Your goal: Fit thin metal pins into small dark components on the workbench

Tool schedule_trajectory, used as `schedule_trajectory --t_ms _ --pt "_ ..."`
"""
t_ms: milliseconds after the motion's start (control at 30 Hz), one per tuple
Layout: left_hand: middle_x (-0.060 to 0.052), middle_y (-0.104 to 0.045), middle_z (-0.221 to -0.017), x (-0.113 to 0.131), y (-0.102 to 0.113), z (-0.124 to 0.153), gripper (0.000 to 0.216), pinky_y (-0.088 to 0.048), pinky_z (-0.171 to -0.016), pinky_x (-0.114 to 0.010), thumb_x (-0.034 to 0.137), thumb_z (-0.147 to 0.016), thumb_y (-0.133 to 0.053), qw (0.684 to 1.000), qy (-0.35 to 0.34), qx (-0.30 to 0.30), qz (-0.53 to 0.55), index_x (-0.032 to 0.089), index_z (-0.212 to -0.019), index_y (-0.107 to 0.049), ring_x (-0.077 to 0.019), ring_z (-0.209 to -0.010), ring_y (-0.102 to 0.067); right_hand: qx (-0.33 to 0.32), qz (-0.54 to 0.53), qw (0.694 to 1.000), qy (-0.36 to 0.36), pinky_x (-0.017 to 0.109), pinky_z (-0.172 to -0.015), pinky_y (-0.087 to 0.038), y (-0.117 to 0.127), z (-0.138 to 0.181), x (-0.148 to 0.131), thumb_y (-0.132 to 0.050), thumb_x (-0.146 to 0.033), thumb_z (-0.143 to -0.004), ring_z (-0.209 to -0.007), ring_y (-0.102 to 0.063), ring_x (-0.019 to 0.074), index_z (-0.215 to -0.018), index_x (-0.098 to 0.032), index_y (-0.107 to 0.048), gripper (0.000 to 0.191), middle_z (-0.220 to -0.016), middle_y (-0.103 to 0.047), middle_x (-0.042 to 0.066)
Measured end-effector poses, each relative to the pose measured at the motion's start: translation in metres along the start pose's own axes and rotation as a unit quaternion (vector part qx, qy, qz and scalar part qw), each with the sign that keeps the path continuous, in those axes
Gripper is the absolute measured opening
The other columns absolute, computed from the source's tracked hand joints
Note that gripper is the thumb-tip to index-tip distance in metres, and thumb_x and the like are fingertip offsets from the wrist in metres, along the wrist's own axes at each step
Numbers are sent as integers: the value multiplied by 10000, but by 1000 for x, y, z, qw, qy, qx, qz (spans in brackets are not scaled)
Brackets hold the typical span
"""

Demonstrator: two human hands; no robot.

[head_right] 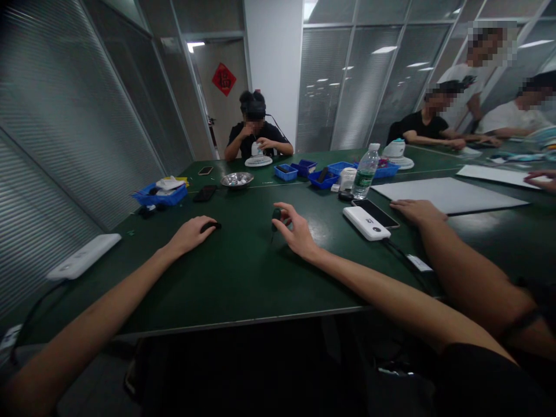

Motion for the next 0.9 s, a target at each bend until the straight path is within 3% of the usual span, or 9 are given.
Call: schedule_trajectory --t_ms 133,333,500,633,800,900 --pt "-125 -671 -1277 -30 5 1 382 -485 -995 -389 390 -1013 -500 998 50 2 -49 173 -1277 -672 -284 -1178 -618 -3 2 1000 12 370 -804 -559 0 2 -4 -580 -371 -999 -890 -649 209 -1414 -242 -527 437 -1078 -661 67" --pt "-139 -687 -1269 -83 19 8 372 -497 -983 -394 375 -974 -540 977 177 23 -114 176 -1247 -696 -315 -1174 -631 -22 8 999 42 367 -778 -565 -3 3 -4 -550 -367 -1016 -907 -643 218 -1468 -251 -512 468 -1130 -674 83" --pt "-165 -694 -1261 -122 34 23 411 -526 -928 -407 389 -954 -540 956 260 32 -133 161 -1253 -705 -346 -1136 -651 -29 6 999 42 412 -859 -567 -4 3 -6 -556 -366 -1014 -939 -648 227 -1551 -264 -404 567 -1142 -672 82" --pt "-180 -705 -1237 -138 41 30 424 -540 -910 -397 353 -903 -579 945 293 31 -140 148 -1249 -715 -358 -1125 -660 -56 22 995 76 444 -937 -546 -6 4 -14 -534 -345 -1025 -1030 -637 245 -1500 -262 -481 485 -1240 -656 104" --pt "-197 -702 -1246 -148 40 30 495 -534 -944 -379 153 -800 -598 948 288 6 -132 108 -1282 -701 -347 -1147 -661 -84 18 995 52 422 -898 -556 -10 5 -7 -549 -314 -1006 -1041 -629 241 -1578 -270 -359 605 -1252 -654 102" --pt "-209 -716 -1195 -151 42 33 430 -525 -965 -386 120 -818 -561 948 287 8 -135 87 -1212 -730 -347 -1133 -671 -93 15 995 44 410 -881 -555 -13 6 -4 -554 -293 -994 -1021 -630 233 -1593 -270 -323 643 -1231 -658 98"
Point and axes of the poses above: each hand's wrist, its own z-axis away from the middle knuckle, its own y-axis out of the back of the hand, x = y × z, the point moved 6 cm from there along -z, towards the middle knuckle
